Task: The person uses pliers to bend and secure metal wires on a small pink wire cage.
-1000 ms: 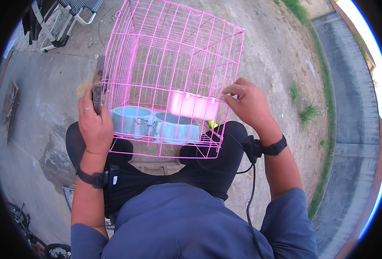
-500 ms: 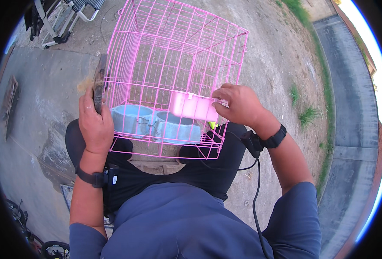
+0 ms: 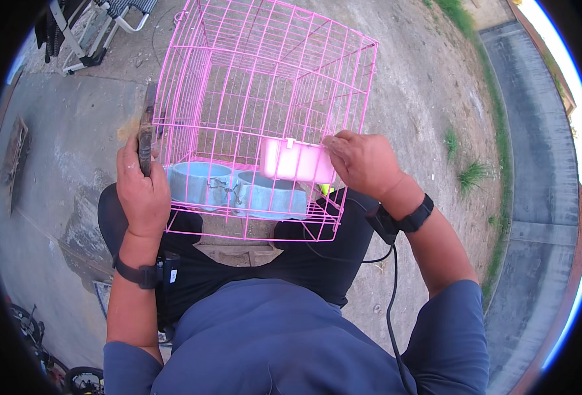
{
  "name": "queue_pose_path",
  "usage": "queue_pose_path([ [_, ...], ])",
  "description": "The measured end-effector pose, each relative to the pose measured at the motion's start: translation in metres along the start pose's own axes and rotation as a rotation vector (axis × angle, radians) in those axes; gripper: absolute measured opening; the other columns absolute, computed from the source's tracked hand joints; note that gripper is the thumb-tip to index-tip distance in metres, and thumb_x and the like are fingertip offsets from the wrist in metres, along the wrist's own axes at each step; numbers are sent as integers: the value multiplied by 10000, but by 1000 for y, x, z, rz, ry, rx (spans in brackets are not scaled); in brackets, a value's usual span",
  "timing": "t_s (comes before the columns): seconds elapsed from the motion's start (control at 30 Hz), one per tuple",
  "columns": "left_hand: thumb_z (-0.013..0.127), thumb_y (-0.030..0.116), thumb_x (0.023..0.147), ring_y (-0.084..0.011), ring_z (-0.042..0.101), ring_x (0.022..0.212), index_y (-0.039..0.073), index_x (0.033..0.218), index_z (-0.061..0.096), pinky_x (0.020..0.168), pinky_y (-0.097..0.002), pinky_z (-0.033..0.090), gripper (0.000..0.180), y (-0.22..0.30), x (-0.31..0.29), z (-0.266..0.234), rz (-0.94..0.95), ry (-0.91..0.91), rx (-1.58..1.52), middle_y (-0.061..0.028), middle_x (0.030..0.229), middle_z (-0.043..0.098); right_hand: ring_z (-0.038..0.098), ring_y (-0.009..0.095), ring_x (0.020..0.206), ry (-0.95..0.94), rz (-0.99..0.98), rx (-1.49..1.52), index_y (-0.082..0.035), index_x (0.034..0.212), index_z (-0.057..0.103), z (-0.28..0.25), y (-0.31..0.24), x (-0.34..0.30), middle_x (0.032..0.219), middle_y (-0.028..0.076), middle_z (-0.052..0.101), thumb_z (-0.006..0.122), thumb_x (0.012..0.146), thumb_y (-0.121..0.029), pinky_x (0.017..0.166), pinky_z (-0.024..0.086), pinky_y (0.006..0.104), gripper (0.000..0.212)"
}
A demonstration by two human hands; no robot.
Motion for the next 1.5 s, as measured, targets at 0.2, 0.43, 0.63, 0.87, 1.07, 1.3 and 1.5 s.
queue_pose_path([
  [0.2,550,-44,881,-376,653,968,-45,1357,538,861,-436,525,476,4,1,-1,-104,-27,-111,-195,1075,626,708,305,736,-25,142,13,-77,1065,671,1,-5,2,882,104,713,616,956,-182,615,552,430,161],
  [0.43,551,-39,880,-374,653,965,-63,1348,536,868,-429,526,469,5,1,-2,-18,8,-68,-199,1080,626,714,307,760,-30,206,-13,-98,1023,664,5,-7,0,883,92,715,622,961,-184,638,559,426,114],
  [0.63,559,-27,884,-398,647,998,-57,1352,536,882,-435,523,470,4,1,-2,-41,-13,-63,-221,1127,621,711,314,805,55,255,44,-122,973,717,9,-6,3,957,66,715,640,945,-164,665,572,433,92],
  [0.87,573,-14,882,-426,628,1022,-41,1362,536,899,-459,513,483,4,3,-1,-21,-15,-23,-233,1133,615,703,316,794,108,145,172,-121,953,722,10,4,5,935,70,712,647,929,-145,656,565,436,82],
  [1.07,556,-39,878,-374,646,1018,-27,1360,554,920,-427,512,482,10,5,-3,-9,-6,-5,-202,1125,634,715,286,798,152,20,262,-123,1005,742,11,12,-5,969,58,727,687,890,-138,655,576,414,128],
  [1.3,587,-10,873,-441,619,1036,-44,1356,544,912,-460,509,485,8,4,-3,12,-4,-10,-247,1147,617,726,292,783,235,-21,234,-73,1002,748,10,5,-7,977,85,745,738,882,-129,646,578,389,133],
  [1.5,599,-2,879,-441,620,1035,-43,1351,549,906,-465,510,477,7,4,0,4,19,3,-251,1141,622,719,288,751,294,-3,141,-88,974,739,20,-3,-11,949,78,740,742,877,-136,626,571,384,109],
])
Point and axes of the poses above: each hand's wrist, its own x-axis towards the middle knuckle, its own z-axis out of the palm, y = z × x, the point moved 3 cm from there along x, towards the middle knuckle
